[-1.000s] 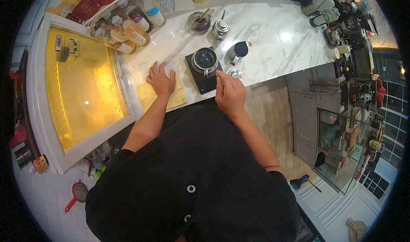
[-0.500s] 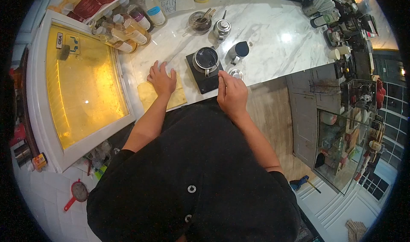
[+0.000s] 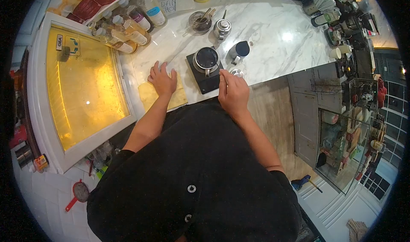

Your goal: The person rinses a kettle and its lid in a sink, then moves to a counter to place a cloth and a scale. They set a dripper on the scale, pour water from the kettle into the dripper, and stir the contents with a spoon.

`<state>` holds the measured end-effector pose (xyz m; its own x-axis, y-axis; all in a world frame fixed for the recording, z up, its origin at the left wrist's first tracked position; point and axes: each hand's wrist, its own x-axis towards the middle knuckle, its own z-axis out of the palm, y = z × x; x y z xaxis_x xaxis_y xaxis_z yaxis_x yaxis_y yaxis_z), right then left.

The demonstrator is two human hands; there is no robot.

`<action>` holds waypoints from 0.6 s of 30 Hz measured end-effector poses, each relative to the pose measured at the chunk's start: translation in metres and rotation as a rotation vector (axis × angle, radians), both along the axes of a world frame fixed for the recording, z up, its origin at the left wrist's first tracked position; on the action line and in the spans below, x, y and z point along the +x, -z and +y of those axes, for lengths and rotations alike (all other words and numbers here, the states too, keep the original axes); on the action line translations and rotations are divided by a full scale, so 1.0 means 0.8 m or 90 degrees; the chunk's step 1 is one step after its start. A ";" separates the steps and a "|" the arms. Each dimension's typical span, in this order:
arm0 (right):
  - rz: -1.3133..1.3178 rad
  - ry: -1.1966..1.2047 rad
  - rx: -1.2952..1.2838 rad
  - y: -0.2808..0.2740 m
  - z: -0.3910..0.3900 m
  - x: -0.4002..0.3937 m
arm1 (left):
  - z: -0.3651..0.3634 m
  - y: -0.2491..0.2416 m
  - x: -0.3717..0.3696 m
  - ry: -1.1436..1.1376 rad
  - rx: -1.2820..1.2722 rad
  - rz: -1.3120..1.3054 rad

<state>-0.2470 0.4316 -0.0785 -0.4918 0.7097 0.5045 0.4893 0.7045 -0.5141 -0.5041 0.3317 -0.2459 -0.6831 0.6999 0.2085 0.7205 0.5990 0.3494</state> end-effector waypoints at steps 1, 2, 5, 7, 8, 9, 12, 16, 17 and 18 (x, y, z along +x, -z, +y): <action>0.007 -0.009 0.001 -0.001 0.000 0.000 | 0.001 0.000 0.000 -0.001 -0.001 -0.002; 0.015 -0.017 0.002 -0.001 0.000 -0.001 | 0.002 0.000 0.001 0.000 -0.001 -0.002; 0.021 -0.022 0.005 -0.001 0.000 -0.006 | 0.001 0.001 0.000 -0.002 -0.006 -0.002; 0.029 -0.019 0.016 0.000 0.003 -0.010 | 0.001 0.001 0.000 -0.003 -0.005 0.001; 0.038 -0.016 0.028 0.000 0.004 -0.012 | 0.002 0.000 0.000 -0.003 -0.005 0.001; 0.038 -0.017 0.027 0.000 0.004 -0.012 | 0.002 0.000 0.001 -0.003 -0.004 -0.002; 0.021 0.005 0.015 0.000 0.004 -0.008 | 0.001 -0.002 0.000 -0.001 -0.013 -0.008; 0.012 0.008 0.007 0.000 -0.002 -0.001 | -0.001 0.001 0.000 0.005 -0.015 0.002; 0.015 0.003 0.012 0.000 -0.002 -0.001 | 0.000 0.002 0.000 0.005 -0.015 0.001; 0.014 0.004 0.013 -0.001 -0.002 -0.001 | 0.001 0.003 0.000 0.003 -0.003 0.005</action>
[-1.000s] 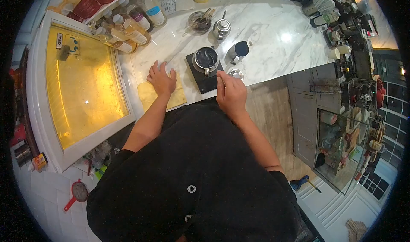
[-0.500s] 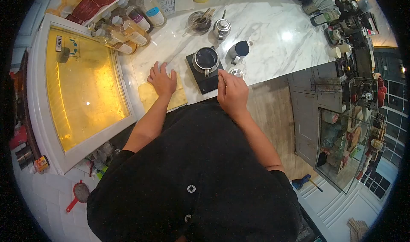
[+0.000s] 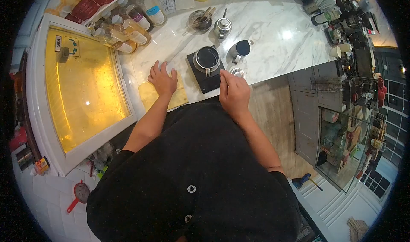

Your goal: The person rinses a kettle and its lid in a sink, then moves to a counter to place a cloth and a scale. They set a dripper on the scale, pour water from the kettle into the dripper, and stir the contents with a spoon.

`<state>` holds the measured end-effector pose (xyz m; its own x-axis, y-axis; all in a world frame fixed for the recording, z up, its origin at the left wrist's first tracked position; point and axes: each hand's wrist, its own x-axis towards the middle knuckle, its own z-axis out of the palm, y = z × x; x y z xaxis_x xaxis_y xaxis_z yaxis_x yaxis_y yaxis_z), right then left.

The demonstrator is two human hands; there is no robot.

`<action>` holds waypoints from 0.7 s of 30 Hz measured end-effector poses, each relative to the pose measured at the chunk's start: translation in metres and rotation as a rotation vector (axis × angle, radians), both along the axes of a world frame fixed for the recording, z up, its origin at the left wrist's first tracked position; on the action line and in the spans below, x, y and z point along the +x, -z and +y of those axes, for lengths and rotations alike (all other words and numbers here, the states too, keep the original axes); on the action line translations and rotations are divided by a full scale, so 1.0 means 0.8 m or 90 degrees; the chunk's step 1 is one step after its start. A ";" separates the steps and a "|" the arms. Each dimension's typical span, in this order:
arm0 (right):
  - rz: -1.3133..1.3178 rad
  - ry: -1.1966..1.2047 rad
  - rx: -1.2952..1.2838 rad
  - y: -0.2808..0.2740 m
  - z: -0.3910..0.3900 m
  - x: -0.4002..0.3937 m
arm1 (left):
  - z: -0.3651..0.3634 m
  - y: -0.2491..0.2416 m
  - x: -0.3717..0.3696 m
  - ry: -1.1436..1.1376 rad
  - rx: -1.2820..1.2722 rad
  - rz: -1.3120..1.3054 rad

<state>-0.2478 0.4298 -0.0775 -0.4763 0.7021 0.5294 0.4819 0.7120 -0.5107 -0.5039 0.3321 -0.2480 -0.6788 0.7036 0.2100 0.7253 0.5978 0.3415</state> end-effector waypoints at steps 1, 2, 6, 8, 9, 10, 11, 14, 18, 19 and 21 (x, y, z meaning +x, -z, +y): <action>0.001 -0.011 -0.002 -0.001 0.000 -0.001 | 0.000 0.001 0.000 -0.003 0.012 0.004; 0.003 -0.022 -0.004 -0.002 0.000 -0.003 | 0.000 0.000 0.000 -0.002 0.012 0.004; 0.009 -0.025 -0.002 -0.004 0.001 -0.009 | -0.001 0.000 -0.001 -0.001 -0.003 -0.003; -0.014 -0.017 -0.019 -0.003 0.003 -0.008 | -0.001 0.000 -0.001 0.001 -0.011 -0.006; -0.015 -0.017 -0.019 -0.002 0.004 -0.009 | -0.001 0.000 -0.001 -0.002 -0.011 -0.003; -0.005 -0.007 -0.005 -0.001 0.005 -0.009 | 0.000 0.000 0.000 -0.004 -0.011 -0.001; 0.003 0.003 0.009 0.000 0.006 -0.008 | 0.000 0.000 0.000 -0.004 -0.011 -0.003; -0.008 0.006 -0.001 0.000 0.004 -0.001 | -0.001 0.000 0.000 -0.003 -0.014 0.001; -0.017 -0.010 0.003 -0.004 0.000 -0.001 | 0.000 -0.001 -0.001 0.002 -0.006 0.000; -0.024 -0.021 -0.006 -0.007 -0.001 -0.003 | -0.001 -0.003 -0.001 0.003 -0.006 -0.002; -0.031 -0.033 -0.016 -0.008 0.000 -0.006 | -0.001 -0.001 -0.001 0.004 -0.004 -0.001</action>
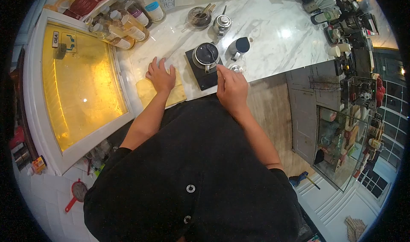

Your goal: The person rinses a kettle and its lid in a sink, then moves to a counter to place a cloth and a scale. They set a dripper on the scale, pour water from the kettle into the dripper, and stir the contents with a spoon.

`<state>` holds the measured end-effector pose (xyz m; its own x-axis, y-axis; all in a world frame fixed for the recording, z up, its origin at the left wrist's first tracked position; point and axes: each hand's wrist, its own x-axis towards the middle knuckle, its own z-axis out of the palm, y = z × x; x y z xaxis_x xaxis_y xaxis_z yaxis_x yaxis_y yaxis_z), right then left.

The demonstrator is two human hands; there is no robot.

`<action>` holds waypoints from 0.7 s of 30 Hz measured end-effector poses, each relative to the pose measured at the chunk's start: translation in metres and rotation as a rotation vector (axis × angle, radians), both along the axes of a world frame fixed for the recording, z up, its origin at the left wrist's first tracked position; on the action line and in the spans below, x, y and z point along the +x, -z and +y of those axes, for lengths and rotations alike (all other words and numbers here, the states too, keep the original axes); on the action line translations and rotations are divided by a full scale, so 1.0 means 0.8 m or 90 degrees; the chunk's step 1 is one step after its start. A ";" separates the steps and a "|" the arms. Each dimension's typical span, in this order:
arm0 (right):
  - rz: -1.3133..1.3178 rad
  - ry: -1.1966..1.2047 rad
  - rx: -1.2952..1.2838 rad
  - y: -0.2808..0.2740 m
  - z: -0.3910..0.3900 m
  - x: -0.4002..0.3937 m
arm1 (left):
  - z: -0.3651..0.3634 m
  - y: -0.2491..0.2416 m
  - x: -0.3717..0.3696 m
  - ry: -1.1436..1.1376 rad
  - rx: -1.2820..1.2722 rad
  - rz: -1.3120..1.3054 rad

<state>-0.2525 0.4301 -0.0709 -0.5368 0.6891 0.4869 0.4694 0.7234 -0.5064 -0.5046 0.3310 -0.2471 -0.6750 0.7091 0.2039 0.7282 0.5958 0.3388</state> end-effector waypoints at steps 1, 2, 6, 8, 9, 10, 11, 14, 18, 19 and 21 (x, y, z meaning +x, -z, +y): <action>-0.002 0.004 0.000 0.000 0.002 -0.002 | 0.000 0.001 0.000 0.000 0.003 0.001; -0.005 0.007 0.001 0.000 0.003 -0.003 | 0.000 0.001 0.000 0.000 0.003 0.002; -0.023 0.027 0.001 0.003 0.004 0.001 | 0.000 0.003 -0.001 -0.004 -0.005 0.000; -0.022 0.029 -0.010 0.003 0.003 0.003 | 0.001 0.002 0.000 -0.001 -0.005 0.002; -0.022 0.031 -0.009 0.001 0.003 0.003 | 0.001 0.002 0.000 -0.002 -0.008 0.003; -0.019 0.023 -0.008 -0.001 0.003 0.002 | 0.001 0.001 0.000 -0.003 -0.010 0.006; -0.015 0.015 -0.008 -0.003 0.002 0.002 | 0.000 0.001 0.000 -0.002 -0.011 0.006; -0.010 0.002 -0.013 -0.003 0.002 0.002 | 0.000 0.000 0.000 0.001 -0.004 0.007; 0.071 -0.004 0.054 -0.007 0.002 0.002 | -0.001 0.001 -0.002 0.004 0.008 0.022; 0.077 -0.013 0.061 -0.009 0.001 0.004 | -0.001 0.002 -0.001 0.008 0.013 0.025; 0.083 -0.019 0.068 -0.010 0.003 0.009 | 0.000 0.005 0.000 0.010 0.016 0.031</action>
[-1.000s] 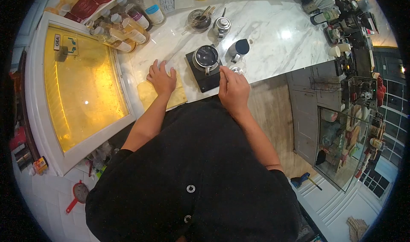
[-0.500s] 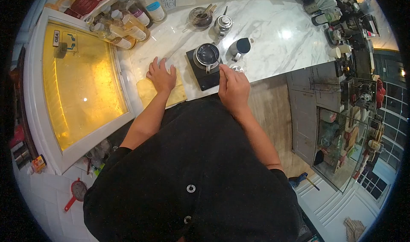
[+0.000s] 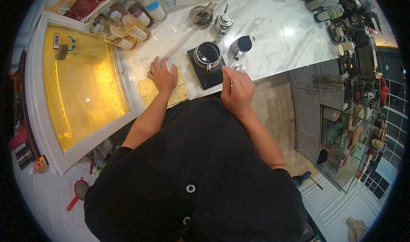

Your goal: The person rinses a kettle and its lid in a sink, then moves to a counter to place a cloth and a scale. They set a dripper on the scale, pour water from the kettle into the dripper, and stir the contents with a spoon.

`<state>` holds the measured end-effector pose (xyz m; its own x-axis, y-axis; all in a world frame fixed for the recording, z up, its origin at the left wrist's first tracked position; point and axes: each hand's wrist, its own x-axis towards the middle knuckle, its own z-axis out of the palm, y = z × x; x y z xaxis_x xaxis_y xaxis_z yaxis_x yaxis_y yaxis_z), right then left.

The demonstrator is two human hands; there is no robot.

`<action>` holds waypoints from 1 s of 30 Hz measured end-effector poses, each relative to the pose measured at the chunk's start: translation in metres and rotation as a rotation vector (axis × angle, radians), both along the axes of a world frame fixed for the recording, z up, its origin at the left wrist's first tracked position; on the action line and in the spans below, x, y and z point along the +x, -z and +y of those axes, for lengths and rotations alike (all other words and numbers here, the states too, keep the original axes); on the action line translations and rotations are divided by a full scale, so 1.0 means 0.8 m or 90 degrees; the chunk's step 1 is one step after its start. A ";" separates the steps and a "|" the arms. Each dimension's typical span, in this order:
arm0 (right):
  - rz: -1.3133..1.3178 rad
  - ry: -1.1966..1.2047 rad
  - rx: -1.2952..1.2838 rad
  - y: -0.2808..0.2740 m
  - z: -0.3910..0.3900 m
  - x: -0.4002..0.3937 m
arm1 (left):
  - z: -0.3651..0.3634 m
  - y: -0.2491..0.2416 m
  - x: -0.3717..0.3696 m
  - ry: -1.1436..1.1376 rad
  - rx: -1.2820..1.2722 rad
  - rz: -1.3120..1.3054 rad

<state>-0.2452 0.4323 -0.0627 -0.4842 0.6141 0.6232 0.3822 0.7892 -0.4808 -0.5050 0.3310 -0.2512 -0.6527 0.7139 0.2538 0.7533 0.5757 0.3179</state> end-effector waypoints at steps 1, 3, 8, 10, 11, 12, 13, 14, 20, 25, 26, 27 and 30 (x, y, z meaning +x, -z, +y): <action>0.004 -0.003 0.013 0.000 0.002 0.001 | 0.000 0.001 0.000 0.000 0.003 0.006; 0.010 -0.005 0.025 -0.003 0.004 0.005 | 0.000 0.002 -0.001 0.002 0.005 0.011; 0.086 -0.036 0.011 -0.015 0.010 0.020 | 0.000 0.005 0.000 0.003 0.009 0.032; 0.114 -0.031 -0.008 -0.025 0.014 0.024 | 0.000 0.003 0.000 0.003 0.005 0.027; 0.138 -0.025 -0.026 -0.029 0.016 0.026 | -0.002 0.003 0.000 0.002 0.004 0.030; 0.141 -0.025 -0.026 -0.031 0.019 0.029 | -0.001 0.002 0.000 0.001 -0.004 0.026; 0.192 -0.004 -0.114 -0.033 0.021 0.032 | 0.000 0.002 0.000 0.001 -0.011 0.022; 0.243 0.018 -0.202 -0.035 0.023 0.035 | 0.000 0.001 0.001 0.002 -0.013 0.026; 0.315 0.085 -0.238 -0.015 0.064 0.055 | -0.001 0.006 0.000 0.001 -0.014 0.026; 0.184 0.139 -0.192 0.025 0.109 0.066 | 0.004 0.008 -0.001 -0.017 -0.038 -0.005; 0.143 0.145 -0.169 0.036 0.118 0.068 | 0.007 0.007 -0.003 -0.016 -0.041 -0.004; 0.130 0.156 -0.161 0.048 0.126 0.067 | 0.009 0.006 -0.004 -0.027 -0.041 -0.021; 0.060 0.179 -0.182 0.071 0.142 0.066 | 0.009 -0.004 0.003 -0.055 -0.034 -0.062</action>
